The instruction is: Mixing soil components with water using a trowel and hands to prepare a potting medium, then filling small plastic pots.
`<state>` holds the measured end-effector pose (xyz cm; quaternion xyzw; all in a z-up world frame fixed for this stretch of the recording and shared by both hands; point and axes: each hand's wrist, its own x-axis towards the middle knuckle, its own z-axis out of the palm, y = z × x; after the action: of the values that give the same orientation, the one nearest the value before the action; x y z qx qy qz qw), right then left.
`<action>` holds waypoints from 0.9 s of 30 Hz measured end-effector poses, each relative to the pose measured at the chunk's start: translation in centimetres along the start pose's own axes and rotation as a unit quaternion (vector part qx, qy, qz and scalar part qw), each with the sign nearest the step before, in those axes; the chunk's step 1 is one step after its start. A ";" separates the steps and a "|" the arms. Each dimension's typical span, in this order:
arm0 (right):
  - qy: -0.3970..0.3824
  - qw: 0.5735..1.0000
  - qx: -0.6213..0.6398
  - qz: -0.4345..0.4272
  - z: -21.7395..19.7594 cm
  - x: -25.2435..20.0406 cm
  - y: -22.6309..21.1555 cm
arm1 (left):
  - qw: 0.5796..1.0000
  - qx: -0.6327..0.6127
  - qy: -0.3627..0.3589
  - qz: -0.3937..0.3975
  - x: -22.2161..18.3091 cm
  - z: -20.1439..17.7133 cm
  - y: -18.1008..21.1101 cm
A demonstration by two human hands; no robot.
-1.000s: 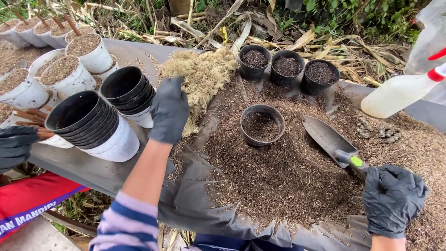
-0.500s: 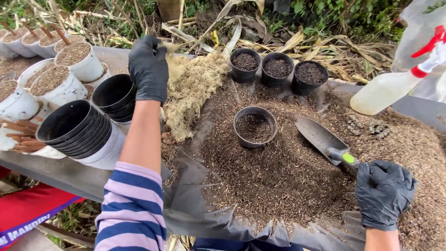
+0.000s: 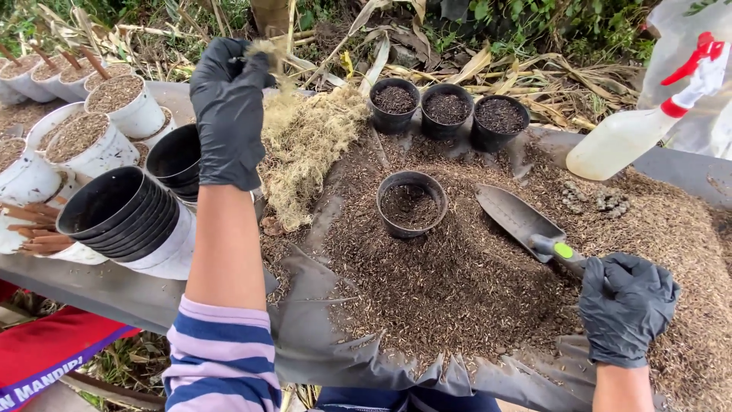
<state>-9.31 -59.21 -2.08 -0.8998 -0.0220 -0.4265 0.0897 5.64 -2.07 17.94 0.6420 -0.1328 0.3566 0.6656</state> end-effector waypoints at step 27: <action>-0.412 0.799 0.433 -0.073 9.9 22.6 -43.8 | 0.964 -0.051 0.151 -0.215 -6.3 -0.6 5.8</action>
<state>7.52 -15.17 15.49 -0.8539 -0.3051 0.0327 0.4204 -2.73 -3.83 18.22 0.5593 0.0920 0.2906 0.7709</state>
